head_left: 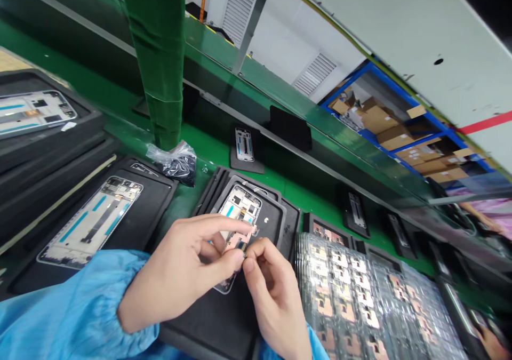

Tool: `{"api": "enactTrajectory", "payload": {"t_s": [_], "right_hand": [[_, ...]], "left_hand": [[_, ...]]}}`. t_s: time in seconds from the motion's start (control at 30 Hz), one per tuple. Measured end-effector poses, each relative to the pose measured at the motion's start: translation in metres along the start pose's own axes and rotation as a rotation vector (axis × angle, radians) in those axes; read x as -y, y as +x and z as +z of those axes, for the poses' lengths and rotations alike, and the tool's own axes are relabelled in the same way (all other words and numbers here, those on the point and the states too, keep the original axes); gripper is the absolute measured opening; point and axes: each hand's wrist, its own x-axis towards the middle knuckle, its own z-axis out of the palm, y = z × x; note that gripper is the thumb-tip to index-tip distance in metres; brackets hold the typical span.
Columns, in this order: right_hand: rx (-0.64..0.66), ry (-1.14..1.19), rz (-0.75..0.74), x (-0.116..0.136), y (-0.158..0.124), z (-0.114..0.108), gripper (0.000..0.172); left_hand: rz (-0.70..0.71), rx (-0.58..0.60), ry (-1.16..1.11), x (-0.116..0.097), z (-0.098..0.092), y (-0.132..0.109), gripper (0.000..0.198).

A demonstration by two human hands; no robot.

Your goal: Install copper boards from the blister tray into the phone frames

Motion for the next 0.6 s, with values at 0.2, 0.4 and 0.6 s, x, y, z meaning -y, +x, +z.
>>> {"api": "enactTrajectory", "payload": {"t_s": [0.2, 0.4, 0.6], "right_hand": [[0.074, 0.128, 0.078, 0.006, -0.001, -0.014, 0.035], [0.027, 0.104, 0.074, 0.004, 0.001, -0.005, 0.034], [-0.040, 0.072, 0.042, 0.001, -0.001, 0.000, 0.033]], "left_hand": [[-0.153, 0.059, -0.133, 0.004, -0.006, 0.003, 0.039], [-0.139, 0.040, -0.124, 0.003, -0.003, 0.002, 0.037], [-0.118, 0.022, -0.122, 0.002, -0.002, 0.003, 0.036]]}}
